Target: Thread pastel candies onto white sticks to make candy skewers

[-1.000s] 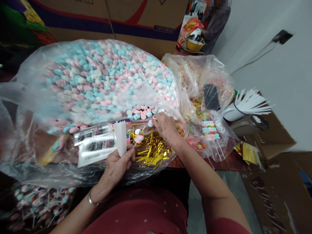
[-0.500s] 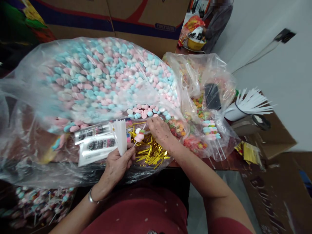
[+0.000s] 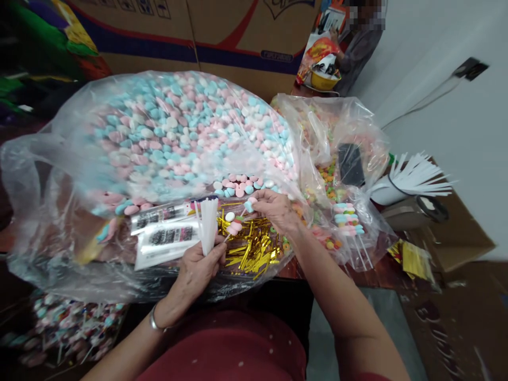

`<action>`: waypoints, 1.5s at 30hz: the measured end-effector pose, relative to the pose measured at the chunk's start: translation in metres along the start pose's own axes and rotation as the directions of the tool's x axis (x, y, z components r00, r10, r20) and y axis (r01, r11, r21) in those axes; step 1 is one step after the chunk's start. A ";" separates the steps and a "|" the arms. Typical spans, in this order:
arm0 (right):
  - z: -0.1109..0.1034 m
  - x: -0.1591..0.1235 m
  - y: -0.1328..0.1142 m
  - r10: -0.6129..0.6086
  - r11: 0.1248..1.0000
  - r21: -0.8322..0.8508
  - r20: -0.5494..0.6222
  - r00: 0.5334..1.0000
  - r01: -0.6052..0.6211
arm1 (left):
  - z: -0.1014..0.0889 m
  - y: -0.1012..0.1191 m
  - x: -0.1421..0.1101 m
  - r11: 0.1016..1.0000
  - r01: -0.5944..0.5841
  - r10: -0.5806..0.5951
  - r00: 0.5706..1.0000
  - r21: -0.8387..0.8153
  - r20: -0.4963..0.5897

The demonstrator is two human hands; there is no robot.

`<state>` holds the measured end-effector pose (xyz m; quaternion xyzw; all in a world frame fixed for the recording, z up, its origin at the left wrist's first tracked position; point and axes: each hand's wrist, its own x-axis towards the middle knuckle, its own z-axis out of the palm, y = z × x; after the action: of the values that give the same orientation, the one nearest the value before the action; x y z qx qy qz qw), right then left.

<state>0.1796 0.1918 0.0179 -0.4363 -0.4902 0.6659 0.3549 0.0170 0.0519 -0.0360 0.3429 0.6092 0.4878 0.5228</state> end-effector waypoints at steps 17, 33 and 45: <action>0.000 -0.001 0.004 -0.053 0.998 -0.040 0.045 0.998 0.055 | 0.000 0.002 0.001 0.999 -0.004 0.004 1.000 0.035 -0.005; 0.000 -0.006 0.010 -0.237 0.940 -0.224 0.113 0.965 0.257 | 0.001 0.001 0.001 1.000 0.009 -0.009 1.000 0.017 0.000; -0.003 -0.015 0.013 -0.343 0.730 -0.509 0.305 0.889 0.456 | 0.000 -0.008 0.001 0.998 -0.056 0.057 0.998 0.019 -0.034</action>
<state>0.1874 0.1763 0.0086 -0.3398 -0.7796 0.4353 0.2955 0.0179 0.0509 -0.0440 0.3564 0.6124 0.5028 0.4952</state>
